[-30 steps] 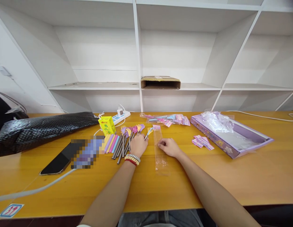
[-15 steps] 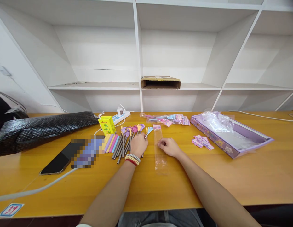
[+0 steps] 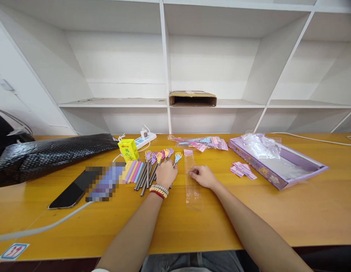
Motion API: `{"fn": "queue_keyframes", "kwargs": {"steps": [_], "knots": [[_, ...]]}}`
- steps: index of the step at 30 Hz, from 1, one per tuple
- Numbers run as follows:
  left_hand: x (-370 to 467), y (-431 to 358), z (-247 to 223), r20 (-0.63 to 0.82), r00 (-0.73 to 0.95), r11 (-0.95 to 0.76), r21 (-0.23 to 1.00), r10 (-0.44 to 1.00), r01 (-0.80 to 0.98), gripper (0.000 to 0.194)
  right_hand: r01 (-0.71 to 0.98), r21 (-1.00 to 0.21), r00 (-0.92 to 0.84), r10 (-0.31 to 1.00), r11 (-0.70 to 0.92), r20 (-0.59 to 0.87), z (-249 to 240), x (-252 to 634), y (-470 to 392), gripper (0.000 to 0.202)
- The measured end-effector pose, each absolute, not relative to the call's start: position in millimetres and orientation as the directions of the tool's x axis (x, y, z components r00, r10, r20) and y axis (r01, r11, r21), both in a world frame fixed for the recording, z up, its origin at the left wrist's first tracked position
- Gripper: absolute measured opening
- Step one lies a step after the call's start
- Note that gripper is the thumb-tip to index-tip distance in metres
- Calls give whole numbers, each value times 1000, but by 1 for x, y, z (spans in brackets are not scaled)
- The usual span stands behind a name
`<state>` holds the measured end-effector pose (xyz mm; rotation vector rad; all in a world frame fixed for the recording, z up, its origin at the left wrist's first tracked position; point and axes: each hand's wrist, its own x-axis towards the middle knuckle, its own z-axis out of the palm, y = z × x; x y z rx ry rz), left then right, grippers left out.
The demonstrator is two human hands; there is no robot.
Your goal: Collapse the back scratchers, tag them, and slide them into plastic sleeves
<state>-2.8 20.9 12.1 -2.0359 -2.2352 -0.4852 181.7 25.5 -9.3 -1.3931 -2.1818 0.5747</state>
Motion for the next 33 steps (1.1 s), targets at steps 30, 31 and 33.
{"fn": "queue_keyframes", "kwargs": {"steps": [30, 31, 33], "knots": [[-22, 16, 23, 388, -204, 210, 29, 899, 977, 26, 699, -582, -374, 906, 416, 199, -13, 183, 27, 21], [-23, 16, 23, 379, -211, 215, 32, 901, 976, 25, 698, -583, -374, 906, 416, 199, -13, 183, 27, 21], [-24, 17, 23, 367, -226, 226, 45, 902, 973, 25, 698, -585, -373, 907, 413, 196, -13, 183, 27, 21]]}}
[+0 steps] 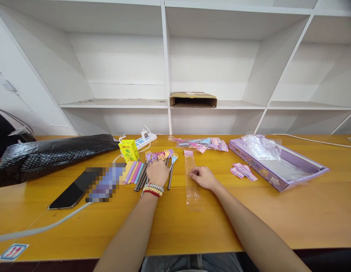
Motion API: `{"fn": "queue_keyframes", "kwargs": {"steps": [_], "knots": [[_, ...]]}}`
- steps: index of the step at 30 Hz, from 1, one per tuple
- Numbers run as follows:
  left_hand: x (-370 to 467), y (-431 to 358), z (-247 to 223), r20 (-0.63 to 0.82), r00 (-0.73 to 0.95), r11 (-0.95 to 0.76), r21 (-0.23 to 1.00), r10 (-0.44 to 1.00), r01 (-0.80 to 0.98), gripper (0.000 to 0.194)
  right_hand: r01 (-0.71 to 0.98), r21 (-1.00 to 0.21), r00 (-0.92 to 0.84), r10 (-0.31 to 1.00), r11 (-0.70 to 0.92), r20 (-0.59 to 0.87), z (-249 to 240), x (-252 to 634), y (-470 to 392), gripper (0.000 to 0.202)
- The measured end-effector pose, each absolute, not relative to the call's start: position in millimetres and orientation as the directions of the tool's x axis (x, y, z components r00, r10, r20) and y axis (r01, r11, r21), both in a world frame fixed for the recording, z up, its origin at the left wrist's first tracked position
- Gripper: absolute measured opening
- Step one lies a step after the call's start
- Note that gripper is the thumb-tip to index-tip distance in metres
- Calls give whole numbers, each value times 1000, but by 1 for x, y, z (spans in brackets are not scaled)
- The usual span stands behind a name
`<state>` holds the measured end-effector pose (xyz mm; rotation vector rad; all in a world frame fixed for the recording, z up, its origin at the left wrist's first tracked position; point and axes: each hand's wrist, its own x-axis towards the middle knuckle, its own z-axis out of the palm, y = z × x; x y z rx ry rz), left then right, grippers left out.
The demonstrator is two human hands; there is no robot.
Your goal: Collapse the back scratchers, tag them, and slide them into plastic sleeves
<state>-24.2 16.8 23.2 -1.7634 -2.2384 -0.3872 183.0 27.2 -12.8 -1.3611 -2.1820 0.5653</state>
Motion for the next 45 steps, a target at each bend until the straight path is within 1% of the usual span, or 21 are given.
{"fn": "queue_keyframes", "kwargs": {"steps": [10, 21, 28, 36, 39, 45], "knots": [[-24, 17, 27, 278, -283, 266, 98, 918, 959, 23, 705, -582, -371, 910, 405, 185, -11, 183, 27, 21], [-26, 17, 31, 272, -274, 250, 120, 922, 961, 23, 702, -584, -371, 909, 407, 187, -12, 183, 27, 21], [-31, 19, 34, 196, -293, 257, 187, 936, 948, 23, 702, -580, -372, 907, 413, 195, -11, 183, 26, 21], [-37, 23, 33, 160, -296, 257, 230, 942, 939, 22, 707, -574, -375, 907, 413, 191, -10, 183, 26, 20], [-36, 21, 36, 182, -300, 257, 224, 936, 940, 23, 703, -576, -377, 905, 417, 196, -11, 183, 26, 21], [-36, 18, 38, 269, -321, 285, 162, 908, 945, 25, 698, -584, -376, 906, 415, 195, -12, 183, 27, 21]]}}
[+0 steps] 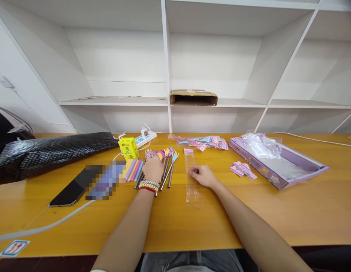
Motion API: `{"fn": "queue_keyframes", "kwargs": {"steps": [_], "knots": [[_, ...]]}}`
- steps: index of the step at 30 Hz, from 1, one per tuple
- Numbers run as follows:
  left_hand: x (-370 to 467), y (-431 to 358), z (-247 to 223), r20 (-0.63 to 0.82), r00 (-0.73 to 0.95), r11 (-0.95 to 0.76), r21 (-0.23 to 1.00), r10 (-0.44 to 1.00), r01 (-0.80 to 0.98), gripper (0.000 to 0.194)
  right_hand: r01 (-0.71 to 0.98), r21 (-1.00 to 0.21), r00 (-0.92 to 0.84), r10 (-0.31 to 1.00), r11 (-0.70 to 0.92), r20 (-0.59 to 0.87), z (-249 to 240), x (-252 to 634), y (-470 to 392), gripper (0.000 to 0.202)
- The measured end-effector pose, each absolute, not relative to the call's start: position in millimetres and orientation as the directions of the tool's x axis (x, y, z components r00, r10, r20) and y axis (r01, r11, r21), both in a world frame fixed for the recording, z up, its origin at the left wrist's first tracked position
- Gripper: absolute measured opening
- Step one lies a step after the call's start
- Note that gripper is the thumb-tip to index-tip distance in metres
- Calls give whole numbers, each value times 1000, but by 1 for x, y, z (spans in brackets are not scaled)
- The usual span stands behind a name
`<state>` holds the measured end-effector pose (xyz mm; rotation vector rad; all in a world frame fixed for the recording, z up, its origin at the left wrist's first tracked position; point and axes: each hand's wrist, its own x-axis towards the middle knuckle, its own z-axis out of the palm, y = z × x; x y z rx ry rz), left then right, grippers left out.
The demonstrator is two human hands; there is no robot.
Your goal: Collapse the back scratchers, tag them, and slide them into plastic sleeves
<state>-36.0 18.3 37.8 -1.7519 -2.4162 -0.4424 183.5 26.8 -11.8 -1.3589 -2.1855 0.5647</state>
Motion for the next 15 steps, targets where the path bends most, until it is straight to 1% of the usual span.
{"fn": "queue_keyframes", "kwargs": {"steps": [5, 10, 13, 15], "knots": [[-38, 19, 37, 286, -350, 323, 136, 892, 936, 25, 696, -590, -374, 908, 409, 188, -10, 183, 26, 20], [-41, 19, 37, 275, -362, 332, 150, 891, 931, 24, 707, -588, -369, 915, 392, 166, -8, 183, 24, 21], [-40, 20, 39, 321, -323, 286, 158, 890, 945, 23, 715, -584, -365, 917, 385, 158, -8, 183, 25, 21], [-34, 19, 39, 358, -252, 208, 158, 899, 965, 23, 712, -582, -370, 914, 394, 167, -8, 182, 25, 20]]}}
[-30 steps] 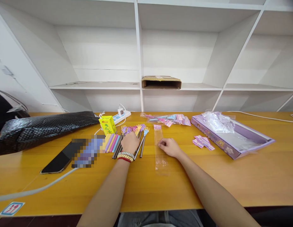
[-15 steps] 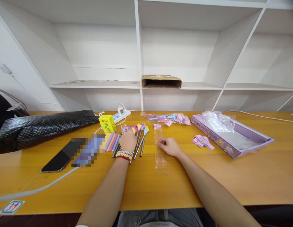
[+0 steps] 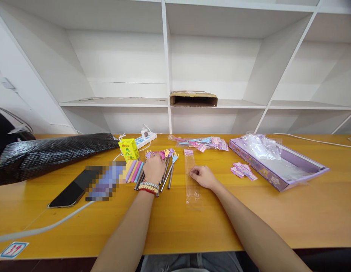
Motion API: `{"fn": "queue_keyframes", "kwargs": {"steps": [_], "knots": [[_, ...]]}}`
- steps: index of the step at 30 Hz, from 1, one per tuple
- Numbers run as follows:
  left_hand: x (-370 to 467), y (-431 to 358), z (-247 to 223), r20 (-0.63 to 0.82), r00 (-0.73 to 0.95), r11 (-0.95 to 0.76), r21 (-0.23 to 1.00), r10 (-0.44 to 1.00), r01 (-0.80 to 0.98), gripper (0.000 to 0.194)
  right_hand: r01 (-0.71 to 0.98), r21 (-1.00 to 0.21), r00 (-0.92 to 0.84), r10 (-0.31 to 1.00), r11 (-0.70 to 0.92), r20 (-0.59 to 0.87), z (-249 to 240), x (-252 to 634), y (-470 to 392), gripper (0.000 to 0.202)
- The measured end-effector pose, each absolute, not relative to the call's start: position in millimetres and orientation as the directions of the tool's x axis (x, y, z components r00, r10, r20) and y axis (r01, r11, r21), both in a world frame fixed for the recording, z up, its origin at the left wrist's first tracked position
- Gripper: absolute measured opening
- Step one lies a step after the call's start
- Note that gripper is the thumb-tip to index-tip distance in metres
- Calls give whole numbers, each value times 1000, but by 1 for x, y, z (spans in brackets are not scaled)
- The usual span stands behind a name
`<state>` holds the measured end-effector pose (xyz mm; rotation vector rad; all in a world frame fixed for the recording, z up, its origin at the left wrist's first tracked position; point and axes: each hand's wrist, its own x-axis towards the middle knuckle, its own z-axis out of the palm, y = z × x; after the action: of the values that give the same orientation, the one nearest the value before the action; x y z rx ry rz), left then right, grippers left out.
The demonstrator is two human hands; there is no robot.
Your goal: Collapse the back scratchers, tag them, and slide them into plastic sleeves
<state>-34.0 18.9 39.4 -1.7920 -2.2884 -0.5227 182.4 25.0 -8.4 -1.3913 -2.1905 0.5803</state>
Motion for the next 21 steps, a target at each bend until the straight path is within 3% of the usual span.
{"fn": "queue_keyframes", "kwargs": {"steps": [4, 7, 10, 13, 16, 21], "knots": [[-4, 8, 36, 375, 24, -78, 131, 927, 988, 22, 705, -584, -373, 910, 404, 180, -8, 182, 24, 21], [25, -7, 29, 411, 275, -333, 75, 869, 940, 21, 714, -568, -368, 910, 409, 192, -7, 180, 24, 18], [41, -16, 24, 437, 351, -410, 45, 828, 911, 20, 728, -547, -364, 909, 413, 201, -7, 180, 24, 18], [36, -13, 27, 464, 230, -290, 62, 856, 955, 23, 717, -562, -364, 909, 412, 202, -8, 180, 24, 18], [13, -1, 36, 468, -10, -48, 111, 884, 993, 27, 696, -588, -371, 908, 412, 196, -9, 181, 24, 20], [-31, 14, 46, 330, -302, 267, 147, 894, 952, 29, 709, -593, -361, 919, 383, 161, -8, 181, 24, 21]]}}
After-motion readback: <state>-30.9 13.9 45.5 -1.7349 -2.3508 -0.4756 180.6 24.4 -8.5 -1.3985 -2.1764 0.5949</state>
